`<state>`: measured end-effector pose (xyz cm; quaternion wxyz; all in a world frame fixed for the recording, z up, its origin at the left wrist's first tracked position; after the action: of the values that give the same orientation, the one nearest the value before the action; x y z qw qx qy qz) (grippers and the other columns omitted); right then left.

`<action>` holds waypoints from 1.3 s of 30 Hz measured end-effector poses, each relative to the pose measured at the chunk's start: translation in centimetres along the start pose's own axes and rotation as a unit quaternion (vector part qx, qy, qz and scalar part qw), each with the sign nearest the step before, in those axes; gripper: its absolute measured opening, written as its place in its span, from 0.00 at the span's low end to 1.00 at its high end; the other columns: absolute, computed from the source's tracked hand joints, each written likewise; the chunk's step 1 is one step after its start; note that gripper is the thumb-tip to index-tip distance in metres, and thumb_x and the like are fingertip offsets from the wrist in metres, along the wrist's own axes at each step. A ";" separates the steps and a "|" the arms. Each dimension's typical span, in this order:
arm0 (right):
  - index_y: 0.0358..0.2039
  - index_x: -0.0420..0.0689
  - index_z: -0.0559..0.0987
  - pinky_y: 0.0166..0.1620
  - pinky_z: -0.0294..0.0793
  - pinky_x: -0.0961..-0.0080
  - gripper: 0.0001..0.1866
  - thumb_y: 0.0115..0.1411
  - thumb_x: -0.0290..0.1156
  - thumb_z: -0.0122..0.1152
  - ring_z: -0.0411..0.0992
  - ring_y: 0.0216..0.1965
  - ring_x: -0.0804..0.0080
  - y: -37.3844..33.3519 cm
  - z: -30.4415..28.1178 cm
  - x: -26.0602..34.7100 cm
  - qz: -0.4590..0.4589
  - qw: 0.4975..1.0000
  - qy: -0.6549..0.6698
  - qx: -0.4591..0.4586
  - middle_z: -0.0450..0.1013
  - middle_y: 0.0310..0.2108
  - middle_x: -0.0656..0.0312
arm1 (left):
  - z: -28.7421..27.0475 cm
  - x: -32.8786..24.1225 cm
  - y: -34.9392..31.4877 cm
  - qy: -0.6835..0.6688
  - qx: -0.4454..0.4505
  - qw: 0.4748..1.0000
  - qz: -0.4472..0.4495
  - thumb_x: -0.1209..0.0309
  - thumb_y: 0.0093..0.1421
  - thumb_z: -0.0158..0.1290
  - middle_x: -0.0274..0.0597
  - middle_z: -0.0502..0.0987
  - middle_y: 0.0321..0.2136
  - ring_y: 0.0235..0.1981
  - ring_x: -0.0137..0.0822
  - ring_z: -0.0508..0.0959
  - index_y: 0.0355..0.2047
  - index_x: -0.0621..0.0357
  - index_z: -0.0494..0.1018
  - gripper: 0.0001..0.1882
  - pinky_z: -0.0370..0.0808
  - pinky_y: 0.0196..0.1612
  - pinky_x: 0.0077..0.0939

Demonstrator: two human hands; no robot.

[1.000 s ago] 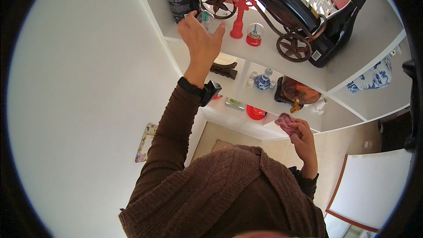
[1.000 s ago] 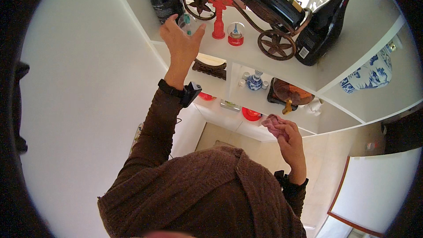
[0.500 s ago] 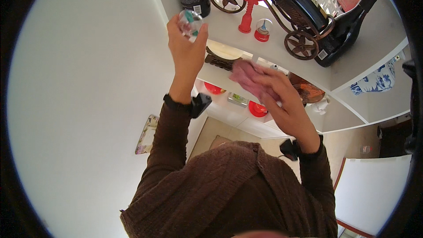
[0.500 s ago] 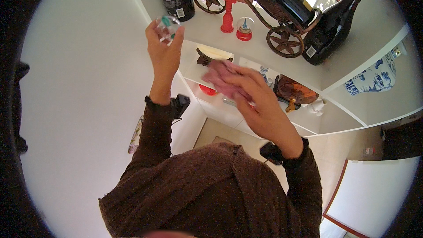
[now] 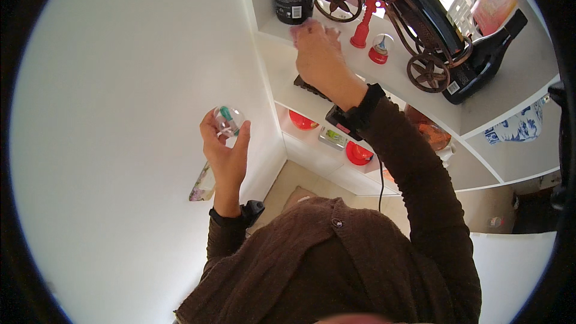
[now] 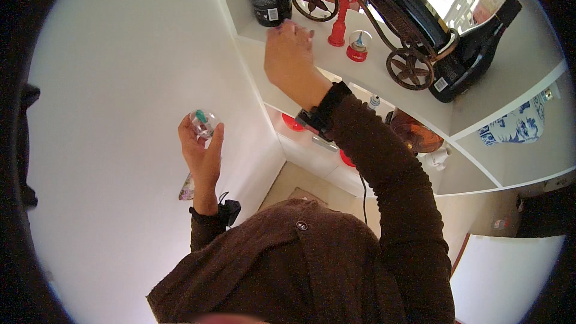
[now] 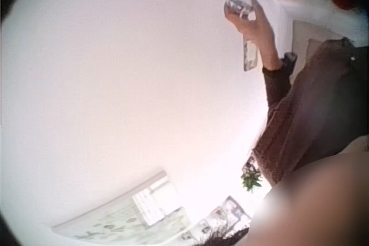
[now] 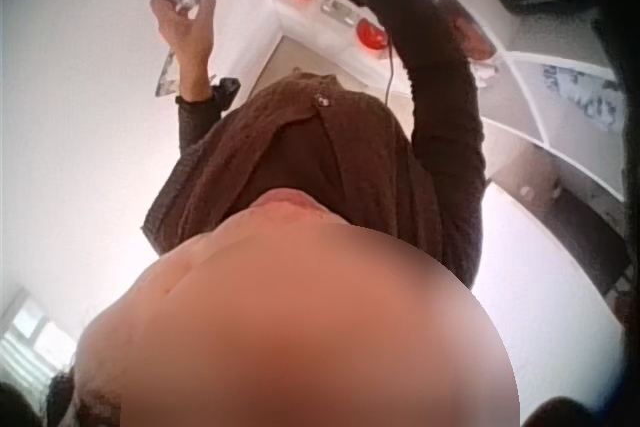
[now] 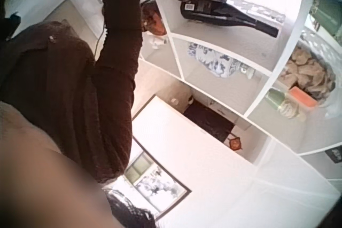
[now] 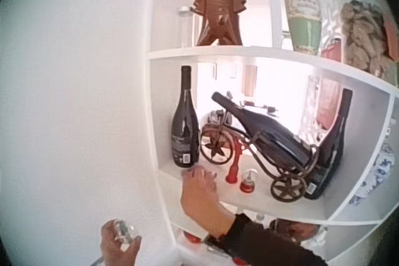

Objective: The person wipes a white shelving unit and several decorative items with a pink cloth. They lift and wipe green bottles, a blue-and-white vase, a glass jar, and small figurines, then place them back on the shelves.

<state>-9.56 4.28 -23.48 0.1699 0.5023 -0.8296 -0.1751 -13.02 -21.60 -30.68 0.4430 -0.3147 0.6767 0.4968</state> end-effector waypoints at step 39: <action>0.41 0.36 0.78 0.44 0.76 0.72 0.13 0.55 0.15 0.52 0.75 0.43 0.61 -24.6 -5.7 -10.9 0.173 0.930 0.322 0.047 0.71 0.51 0.49 | 25.0 -6.0 12.2 0.058 0.233 0.950 0.199 0.65 0.49 0.70 0.56 0.74 0.45 0.46 0.50 0.75 0.52 0.67 0.68 0.34 0.72 0.51 0.39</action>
<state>16.92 2.67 -30.97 0.4323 0.3881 -0.8112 0.0672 -13.95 5.86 -23.25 0.3567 -0.0898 0.8469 0.3840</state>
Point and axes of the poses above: each hand's wrist, its own y-axis towards the middle knuckle, its own z-axis out of the palm, x = y × z, the point moved 10 cm from there along y, towards the middle knuckle
